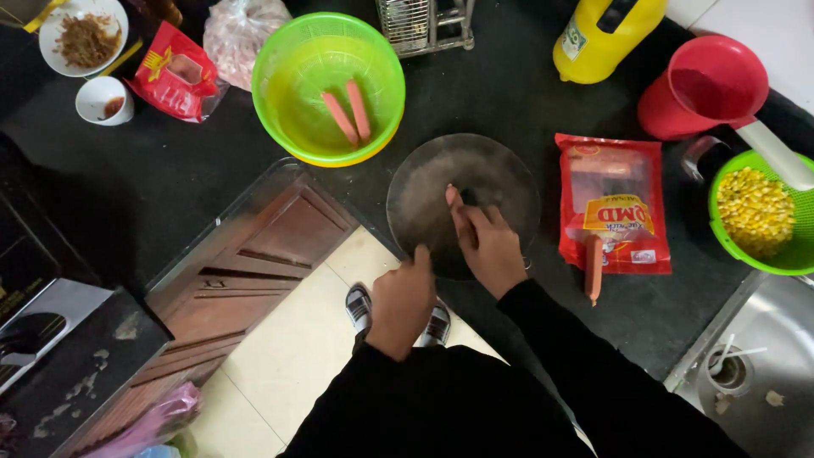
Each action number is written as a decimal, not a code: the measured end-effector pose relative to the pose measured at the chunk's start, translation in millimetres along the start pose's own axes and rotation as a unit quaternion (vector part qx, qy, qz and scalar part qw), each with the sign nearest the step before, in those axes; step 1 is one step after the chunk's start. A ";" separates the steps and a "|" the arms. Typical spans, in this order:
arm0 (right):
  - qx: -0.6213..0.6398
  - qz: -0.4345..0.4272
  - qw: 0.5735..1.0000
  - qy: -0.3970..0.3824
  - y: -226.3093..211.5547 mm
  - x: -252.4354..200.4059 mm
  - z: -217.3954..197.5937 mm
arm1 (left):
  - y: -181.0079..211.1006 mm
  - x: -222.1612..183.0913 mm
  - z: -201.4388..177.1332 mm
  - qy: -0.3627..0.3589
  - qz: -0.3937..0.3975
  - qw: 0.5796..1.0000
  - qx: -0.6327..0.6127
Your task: Frying bread rolls in a pan and slicing sausages on a cutting board
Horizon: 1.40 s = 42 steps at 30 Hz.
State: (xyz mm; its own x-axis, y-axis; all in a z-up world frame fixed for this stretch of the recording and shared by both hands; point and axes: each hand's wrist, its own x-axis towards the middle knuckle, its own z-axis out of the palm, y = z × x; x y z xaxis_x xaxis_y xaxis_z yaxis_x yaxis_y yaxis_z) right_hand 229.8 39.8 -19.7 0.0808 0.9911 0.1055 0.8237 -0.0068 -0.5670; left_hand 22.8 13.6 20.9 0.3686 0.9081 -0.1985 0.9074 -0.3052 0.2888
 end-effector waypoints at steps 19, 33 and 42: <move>-0.054 -0.006 0.998 -0.017 17.2 5.2 13.0 | 7.9 30.2 43.2 0.143 0.038 0.982 0.116; -0.038 0.024 0.999 -0.014 5.1 -1.8 4.6 | 6.2 8.1 38.8 0.052 0.063 0.994 0.071; 0.007 0.034 0.999 -0.006 2.7 -13.4 -2.7 | 13.0 -6.3 24.8 0.070 0.056 0.991 0.095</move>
